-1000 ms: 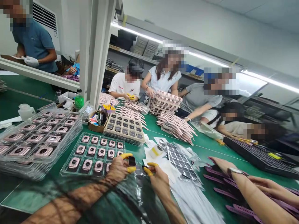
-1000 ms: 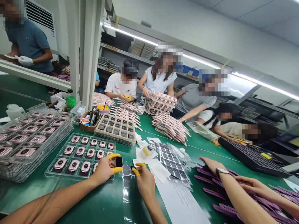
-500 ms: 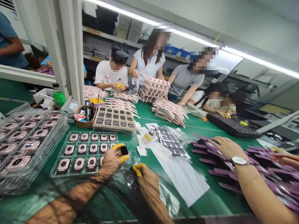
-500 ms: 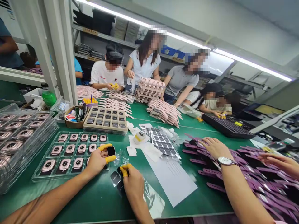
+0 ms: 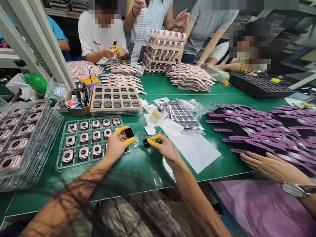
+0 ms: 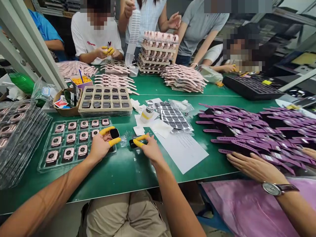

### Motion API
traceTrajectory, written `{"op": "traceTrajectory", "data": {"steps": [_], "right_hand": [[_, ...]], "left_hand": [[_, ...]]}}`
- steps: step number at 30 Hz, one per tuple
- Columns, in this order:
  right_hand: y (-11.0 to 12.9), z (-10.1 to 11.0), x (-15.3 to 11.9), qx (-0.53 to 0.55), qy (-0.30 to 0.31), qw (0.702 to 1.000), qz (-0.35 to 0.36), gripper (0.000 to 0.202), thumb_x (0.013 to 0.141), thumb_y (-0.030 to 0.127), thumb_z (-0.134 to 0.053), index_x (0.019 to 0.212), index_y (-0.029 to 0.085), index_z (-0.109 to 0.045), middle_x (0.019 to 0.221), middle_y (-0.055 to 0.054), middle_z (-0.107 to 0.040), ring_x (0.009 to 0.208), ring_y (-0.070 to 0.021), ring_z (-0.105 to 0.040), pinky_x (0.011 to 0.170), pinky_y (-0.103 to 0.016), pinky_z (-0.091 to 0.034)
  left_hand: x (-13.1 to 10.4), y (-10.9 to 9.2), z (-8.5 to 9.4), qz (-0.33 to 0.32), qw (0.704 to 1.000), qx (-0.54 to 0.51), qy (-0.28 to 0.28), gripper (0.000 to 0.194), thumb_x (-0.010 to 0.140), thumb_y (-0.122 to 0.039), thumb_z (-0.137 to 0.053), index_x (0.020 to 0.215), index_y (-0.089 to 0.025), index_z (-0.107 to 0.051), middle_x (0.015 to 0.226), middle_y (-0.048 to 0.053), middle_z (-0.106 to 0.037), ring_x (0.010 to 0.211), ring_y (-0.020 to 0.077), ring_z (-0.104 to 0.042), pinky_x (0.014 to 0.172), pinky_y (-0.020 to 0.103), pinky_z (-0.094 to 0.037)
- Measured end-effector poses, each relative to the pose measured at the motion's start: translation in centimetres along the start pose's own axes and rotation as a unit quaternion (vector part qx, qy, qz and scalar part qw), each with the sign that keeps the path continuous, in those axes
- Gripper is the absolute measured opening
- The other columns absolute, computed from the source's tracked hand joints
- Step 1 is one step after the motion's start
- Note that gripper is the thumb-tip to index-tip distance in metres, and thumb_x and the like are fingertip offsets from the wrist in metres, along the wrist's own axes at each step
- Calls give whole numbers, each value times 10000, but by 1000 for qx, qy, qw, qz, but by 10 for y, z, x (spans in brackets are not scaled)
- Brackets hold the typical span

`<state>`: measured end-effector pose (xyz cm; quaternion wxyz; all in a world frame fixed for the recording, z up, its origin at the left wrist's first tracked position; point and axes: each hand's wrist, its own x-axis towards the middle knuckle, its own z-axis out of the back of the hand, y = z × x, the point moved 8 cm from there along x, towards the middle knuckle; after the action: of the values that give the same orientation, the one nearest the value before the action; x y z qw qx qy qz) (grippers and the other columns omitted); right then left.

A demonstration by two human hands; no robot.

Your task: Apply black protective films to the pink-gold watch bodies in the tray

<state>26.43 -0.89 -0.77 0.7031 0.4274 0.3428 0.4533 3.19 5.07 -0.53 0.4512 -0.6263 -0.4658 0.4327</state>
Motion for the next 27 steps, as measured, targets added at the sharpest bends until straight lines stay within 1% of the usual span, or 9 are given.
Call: {"op": "traceTrajectory", "data": {"steps": [3, 5, 7, 9, 10, 12, 15, 23, 27], "right_hand": [[16, 8, 4, 57, -18, 998, 0, 378, 728, 531, -803, 948, 225, -781, 1321, -114, -730, 1409, -330, -530, 1191, -526, -376], [32, 13, 2, 92, -24, 995, 8, 398, 726, 538, -817, 964, 222, -770, 1238, -92, -750, 1226, -281, -640, 1058, -436, -489], [46, 5, 4, 122, 21, 992, 5, 419, 682, 527, -865, 935, 207, -770, 1051, -72, -772, 976, -225, -681, 835, -355, -537], [53, -15, 9, 146, 100, 984, -17, 437, 641, 516, -899, 903, 190, -770, 848, -38, -743, 751, -167, -626, 632, -299, -474], [54, -27, 12, 156, 135, 978, -30, 444, 634, 512, -904, 909, 190, -769, 798, -21, -726, 697, -147, -596, 591, -284, -445], [53, -46, 18, 174, 165, 970, -44, 440, 623, 499, -914, 912, 203, -765, 788, -5, -722, 690, -135, -596, 608, -275, -466], [43, -60, 23, 202, 157, 965, -56, 407, 581, 469, -941, 840, 218, -752, 810, -2, -732, 770, -160, -653, 705, -298, -550], [33, -64, 12, 225, 150, 958, -96, 457, 501, 438, -989, 794, 191, -740, 784, -12, -738, 747, -160, -667, 722, -301, -586], [29, -65, 12, 220, 145, 958, -110, 477, 466, 418, -996, 805, 190, -749, 775, -16, -745, 748, -175, -682, 724, -314, -597]], "left_hand": [[0, -1, 0, 8, 1000, 3, 0, 746, 567, -247, -963, 1237, -133, -655, 938, 50, -776, 856, 176, -737, 858, 311, -581], [-2, 0, -3, 24, 1000, 12, 13, 769, 563, -239, -966, 1260, -128, -660, 873, 39, -776, 809, 175, -738, 808, 294, -582], [-3, 3, -7, 44, 998, 23, 27, 797, 559, -220, -969, 1288, -117, -663, 803, 30, -771, 747, 175, -734, 746, 281, -579], [-5, 6, -9, 57, 997, 29, 32, 811, 561, -198, -967, 1310, -117, -666, 765, 24, -771, 728, 179, -737, 730, 277, -580], [-6, 7, -9, 59, 997, 31, 33, 804, 568, -190, -963, 1313, -122, -669, 765, 24, -776, 737, 181, -742, 741, 277, -583], [-7, 9, -10, 63, 996, 44, 34, 772, 599, -190, -945, 1320, -143, -675, 788, 22, -789, 760, 177, -751, 762, 270, -587], [-8, 11, -10, 66, 994, 87, 32, 714, 639, -204, -911, 1317, -156, -691, 780, 22, -794, 745, 175, -751, 736, 261, -585], [-7, 7, -13, 61, 987, 144, 44, 534, 616, -217, -894, 1139, -167, -800, 762, 57, -800, 773, 247, -771, 707, 305, -606], [-8, 7, -12, 58, 982, 174, 43, 610, 632, -239, -889, 1227, -168, -776, 701, 39, -774, 705, 234, -750, 652, 306, -587]]}}
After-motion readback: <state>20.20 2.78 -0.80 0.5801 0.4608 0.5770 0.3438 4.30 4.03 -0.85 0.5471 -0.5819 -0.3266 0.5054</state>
